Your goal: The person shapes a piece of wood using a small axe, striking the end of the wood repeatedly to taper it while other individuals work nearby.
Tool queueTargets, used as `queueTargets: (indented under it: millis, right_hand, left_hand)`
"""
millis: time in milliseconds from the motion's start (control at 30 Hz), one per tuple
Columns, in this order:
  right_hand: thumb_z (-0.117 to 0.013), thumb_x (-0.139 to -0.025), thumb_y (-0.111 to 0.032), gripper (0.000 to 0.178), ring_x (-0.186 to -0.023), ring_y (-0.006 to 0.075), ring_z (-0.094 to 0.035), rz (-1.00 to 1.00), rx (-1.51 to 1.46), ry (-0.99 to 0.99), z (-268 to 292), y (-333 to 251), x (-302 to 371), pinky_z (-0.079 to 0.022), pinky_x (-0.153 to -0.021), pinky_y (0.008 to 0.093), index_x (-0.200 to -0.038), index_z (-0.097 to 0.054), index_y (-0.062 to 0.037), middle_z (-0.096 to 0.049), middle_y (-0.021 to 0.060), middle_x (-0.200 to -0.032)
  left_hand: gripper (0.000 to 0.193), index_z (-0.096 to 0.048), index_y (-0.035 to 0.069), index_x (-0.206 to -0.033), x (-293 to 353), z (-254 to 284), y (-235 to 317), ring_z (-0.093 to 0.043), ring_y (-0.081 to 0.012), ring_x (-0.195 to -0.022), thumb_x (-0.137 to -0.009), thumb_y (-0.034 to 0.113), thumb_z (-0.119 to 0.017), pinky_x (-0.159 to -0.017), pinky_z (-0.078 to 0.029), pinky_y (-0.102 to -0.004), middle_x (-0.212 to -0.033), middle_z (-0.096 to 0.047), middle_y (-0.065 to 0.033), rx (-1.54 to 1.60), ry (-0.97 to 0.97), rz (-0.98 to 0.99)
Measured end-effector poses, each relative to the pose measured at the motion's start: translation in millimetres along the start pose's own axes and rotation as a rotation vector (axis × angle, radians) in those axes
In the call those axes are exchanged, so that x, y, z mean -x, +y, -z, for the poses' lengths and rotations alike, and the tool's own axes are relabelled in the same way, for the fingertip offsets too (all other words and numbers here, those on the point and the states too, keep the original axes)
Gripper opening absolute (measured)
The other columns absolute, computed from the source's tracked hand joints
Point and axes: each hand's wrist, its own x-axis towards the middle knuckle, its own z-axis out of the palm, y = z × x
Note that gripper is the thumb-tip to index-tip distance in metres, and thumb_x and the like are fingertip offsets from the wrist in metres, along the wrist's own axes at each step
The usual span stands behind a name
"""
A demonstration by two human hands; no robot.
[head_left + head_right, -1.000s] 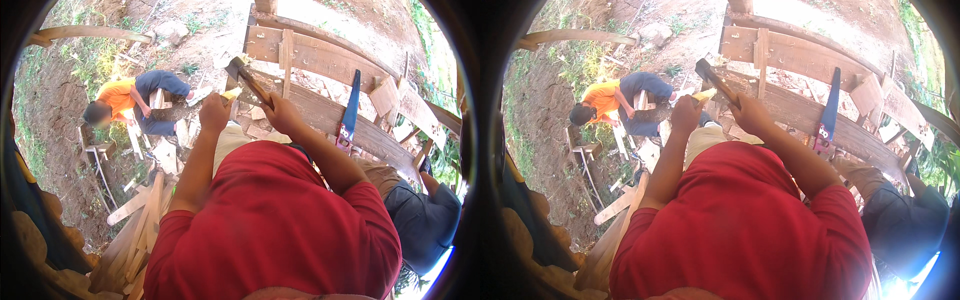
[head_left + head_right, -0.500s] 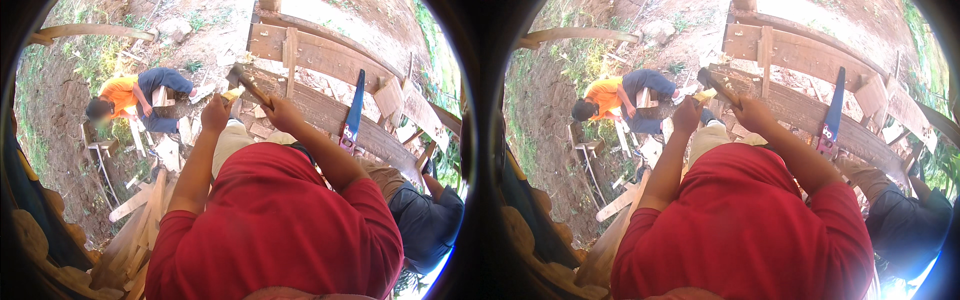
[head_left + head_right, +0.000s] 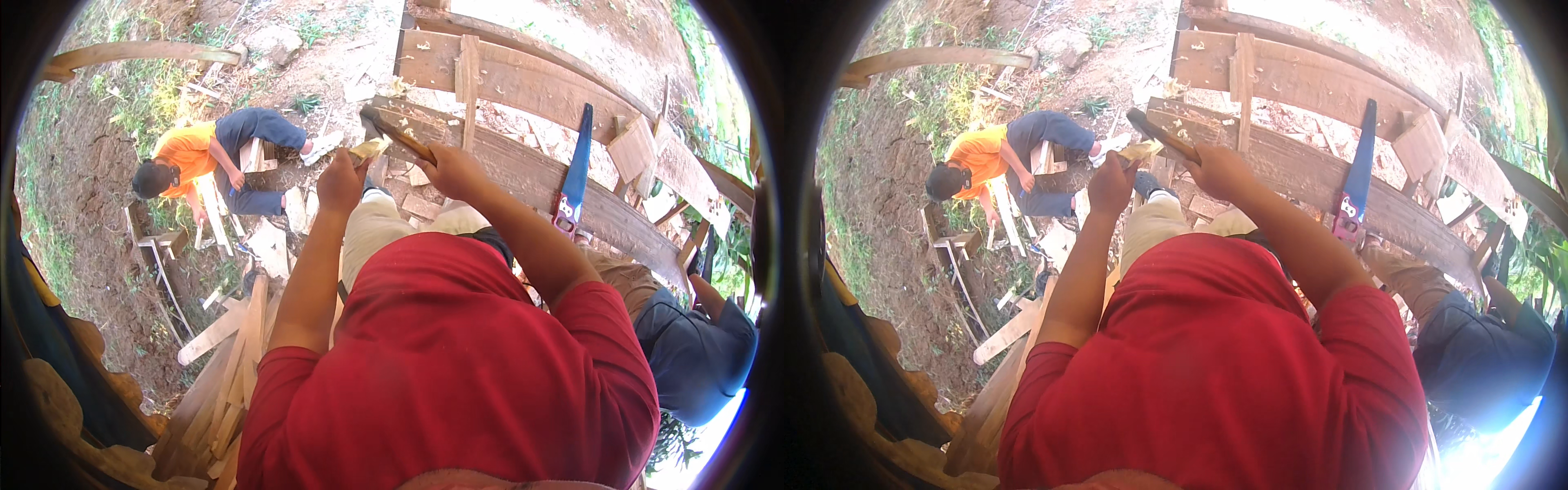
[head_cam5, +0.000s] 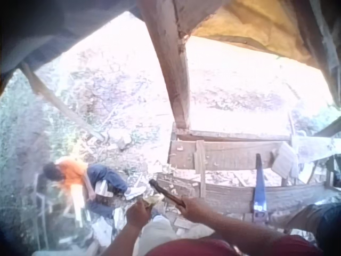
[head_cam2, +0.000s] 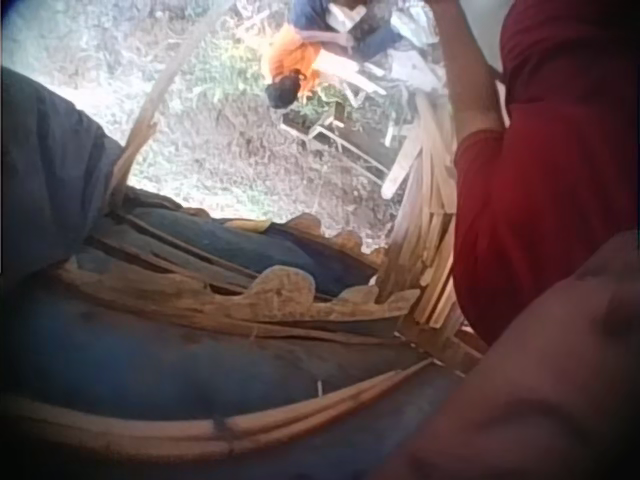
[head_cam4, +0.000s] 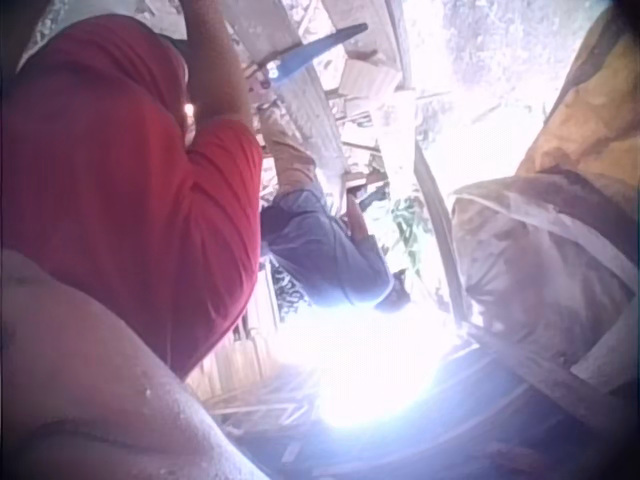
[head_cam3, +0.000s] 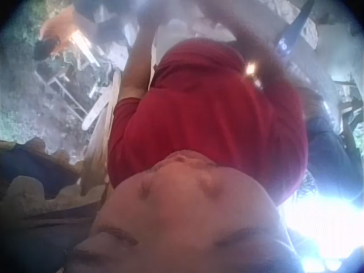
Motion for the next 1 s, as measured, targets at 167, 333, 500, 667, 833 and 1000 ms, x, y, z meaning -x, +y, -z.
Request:
queueTargets:
  millis: [167, 333, 500, 667, 833, 1000]
  right_hand:
    - [-0.063, -0.105, -0.04, 0.037, -0.094, 0.0476, -0.072, -0.037, -0.037, -0.022, -2.6, -0.1, 7.0, -0.054, -0.083, 0.0585, -0.113, -0.066, -0.0042, -0.075, 0.0241, -0.098]
    - [-0.063, -0.104, -0.042, 0.037, -0.089, 0.0479, -0.072, -0.006, -0.022, 0.002, 7.6, -9.0, -5.4, -0.053, -0.079, 0.0596, -0.11, -0.066, -0.0048, -0.075, 0.0236, -0.095]
    - [-0.063, -0.105, -0.041, 0.036, -0.09, 0.0477, -0.072, -0.016, -0.007, -0.031, -8.8, -4.4, 7.6, -0.053, -0.079, 0.0598, -0.113, -0.066, -0.0055, -0.074, 0.0244, -0.094]
    - [-0.065, -0.104, -0.042, 0.038, -0.09, 0.0485, -0.072, 0.005, 0.01, -0.008, 6.8, -14.6, -0.2, -0.053, -0.079, 0.0608, -0.113, -0.065, -0.0048, -0.075, 0.0245, -0.094]
    - [-0.066, -0.103, -0.04, 0.036, -0.092, 0.0485, -0.071, -0.036, 0.054, -0.05, 1.5, -6.8, 10.3, -0.053, -0.08, 0.0598, -0.113, -0.065, -0.0058, -0.074, 0.0246, -0.095]
    - [-0.067, -0.103, -0.039, 0.034, -0.092, 0.0482, -0.072, 0.007, 0.022, -0.029, 20.9, -31.0, 3.3, -0.054, -0.08, 0.0595, -0.113, -0.065, -0.0064, -0.075, 0.0233, -0.095]
  left_hand:
    - [0.049, -0.052, 0.0, -0.112, -4.4, 6.3, 11.9, -0.071, -0.0519, -0.09, -0.104, 0.047, -0.066, -0.076, -0.055, -0.0598, -0.092, -0.073, -0.0271, -0.039, -0.058, 0.028]
    - [0.049, -0.053, 0.001, -0.113, -5.5, 1.0, 0.2, -0.071, -0.0514, -0.091, -0.104, 0.047, -0.067, -0.076, -0.055, -0.0603, -0.093, -0.073, -0.026, -0.009, -0.018, 0.031]
    - [0.046, -0.055, 0.003, -0.109, -1.2, -5.1, 0.2, -0.074, -0.0476, -0.079, -0.103, 0.046, -0.069, -0.068, -0.058, -0.0577, -0.085, -0.073, -0.0242, -0.049, 0.05, -0.039]
    - [0.046, -0.054, 0.003, -0.106, 1.5, -14.4, -13.4, -0.074, -0.0466, -0.076, -0.103, 0.047, -0.068, -0.065, -0.058, -0.0563, -0.082, -0.072, -0.0233, -0.036, 0.113, -0.058]
    - [0.048, -0.054, 0.003, -0.104, 4.6, -11.1, -7.5, -0.073, -0.0465, -0.071, -0.103, 0.048, -0.068, -0.061, -0.056, -0.0552, -0.078, -0.071, -0.0226, -0.026, 0.112, -0.078]
    - [0.049, -0.055, 0.003, -0.104, 8.1, -11.4, -15.9, -0.073, -0.0461, -0.076, -0.103, 0.05, -0.068, -0.063, -0.057, -0.0547, -0.083, -0.072, -0.0227, 0.006, 0.09, -0.031]
